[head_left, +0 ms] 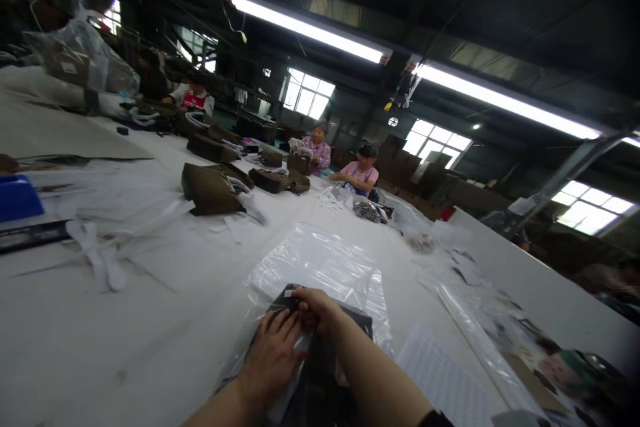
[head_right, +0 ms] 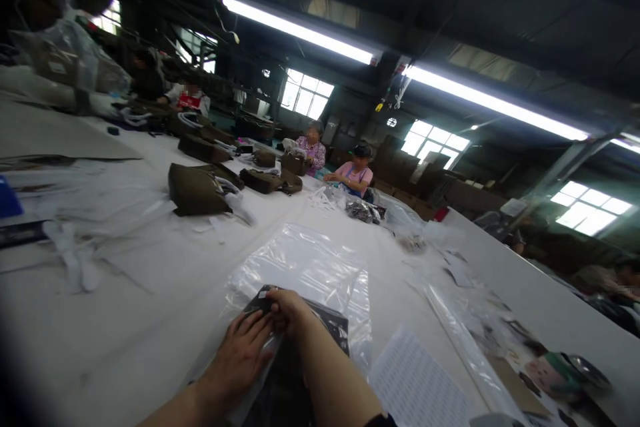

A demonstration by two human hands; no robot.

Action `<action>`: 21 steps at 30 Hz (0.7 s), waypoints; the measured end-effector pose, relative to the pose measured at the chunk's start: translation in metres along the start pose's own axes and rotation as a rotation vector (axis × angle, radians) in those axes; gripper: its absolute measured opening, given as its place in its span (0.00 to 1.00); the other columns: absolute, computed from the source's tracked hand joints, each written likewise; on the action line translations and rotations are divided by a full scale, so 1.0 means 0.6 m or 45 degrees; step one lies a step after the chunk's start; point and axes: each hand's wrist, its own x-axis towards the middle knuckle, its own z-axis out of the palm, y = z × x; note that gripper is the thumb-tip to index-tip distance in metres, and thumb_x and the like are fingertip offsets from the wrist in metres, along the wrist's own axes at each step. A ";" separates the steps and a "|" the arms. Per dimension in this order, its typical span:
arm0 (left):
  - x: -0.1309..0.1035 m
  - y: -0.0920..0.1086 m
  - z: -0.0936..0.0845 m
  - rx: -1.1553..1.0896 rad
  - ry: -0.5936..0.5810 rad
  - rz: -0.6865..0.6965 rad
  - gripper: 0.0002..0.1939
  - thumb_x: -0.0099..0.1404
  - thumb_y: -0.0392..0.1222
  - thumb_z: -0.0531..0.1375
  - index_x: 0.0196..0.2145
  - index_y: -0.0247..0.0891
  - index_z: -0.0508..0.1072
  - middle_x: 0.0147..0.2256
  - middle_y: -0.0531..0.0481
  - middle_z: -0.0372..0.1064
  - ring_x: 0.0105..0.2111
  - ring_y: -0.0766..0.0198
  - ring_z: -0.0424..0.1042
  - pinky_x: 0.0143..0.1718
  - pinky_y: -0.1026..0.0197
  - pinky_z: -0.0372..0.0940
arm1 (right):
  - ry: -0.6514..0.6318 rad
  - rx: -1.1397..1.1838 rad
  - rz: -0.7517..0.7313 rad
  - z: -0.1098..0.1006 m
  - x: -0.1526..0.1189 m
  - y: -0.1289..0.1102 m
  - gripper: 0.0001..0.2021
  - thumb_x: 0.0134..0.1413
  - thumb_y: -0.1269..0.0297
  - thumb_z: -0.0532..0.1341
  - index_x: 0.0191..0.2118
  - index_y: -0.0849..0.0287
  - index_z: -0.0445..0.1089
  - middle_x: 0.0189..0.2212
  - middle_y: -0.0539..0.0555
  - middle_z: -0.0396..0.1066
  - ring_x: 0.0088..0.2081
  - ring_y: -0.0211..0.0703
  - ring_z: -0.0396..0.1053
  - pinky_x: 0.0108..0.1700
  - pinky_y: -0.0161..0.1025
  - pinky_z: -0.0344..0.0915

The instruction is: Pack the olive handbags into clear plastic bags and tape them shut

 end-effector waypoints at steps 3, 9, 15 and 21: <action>-0.001 -0.015 0.000 -0.084 0.022 -0.028 0.23 0.66 0.48 0.50 0.57 0.44 0.59 0.54 0.47 0.63 0.54 0.53 0.59 0.55 0.48 0.53 | -0.012 -0.047 0.101 0.001 0.007 -0.001 0.14 0.53 0.63 0.53 0.19 0.58 0.55 0.09 0.41 0.49 0.10 0.28 0.37 0.13 0.28 0.32; 0.018 -0.057 0.008 -0.078 0.042 -0.262 0.22 0.66 0.45 0.49 0.57 0.38 0.58 0.56 0.45 0.61 0.57 0.50 0.55 0.56 0.41 0.52 | 0.015 -0.163 0.010 -0.005 0.022 0.005 0.10 0.47 0.58 0.58 0.24 0.58 0.65 0.09 0.42 0.53 0.09 0.30 0.41 0.12 0.29 0.36; 0.027 -0.068 0.029 -0.062 -0.092 -0.255 0.26 0.64 0.40 0.51 0.59 0.41 0.52 0.58 0.45 0.57 0.60 0.49 0.49 0.57 0.35 0.46 | 0.202 -0.286 -0.285 0.004 0.026 0.031 0.13 0.51 0.64 0.53 0.38 0.61 0.71 0.16 0.46 0.65 0.11 0.32 0.51 0.14 0.30 0.46; 0.030 -0.075 0.019 -0.314 -0.090 -0.333 0.25 0.65 0.42 0.49 0.59 0.37 0.54 0.58 0.42 0.57 0.61 0.51 0.48 0.58 0.40 0.50 | 0.214 -0.838 -0.730 0.006 0.013 0.032 0.16 0.48 0.72 0.51 0.38 0.55 0.74 0.25 0.50 0.72 0.31 0.44 0.70 0.38 0.39 0.63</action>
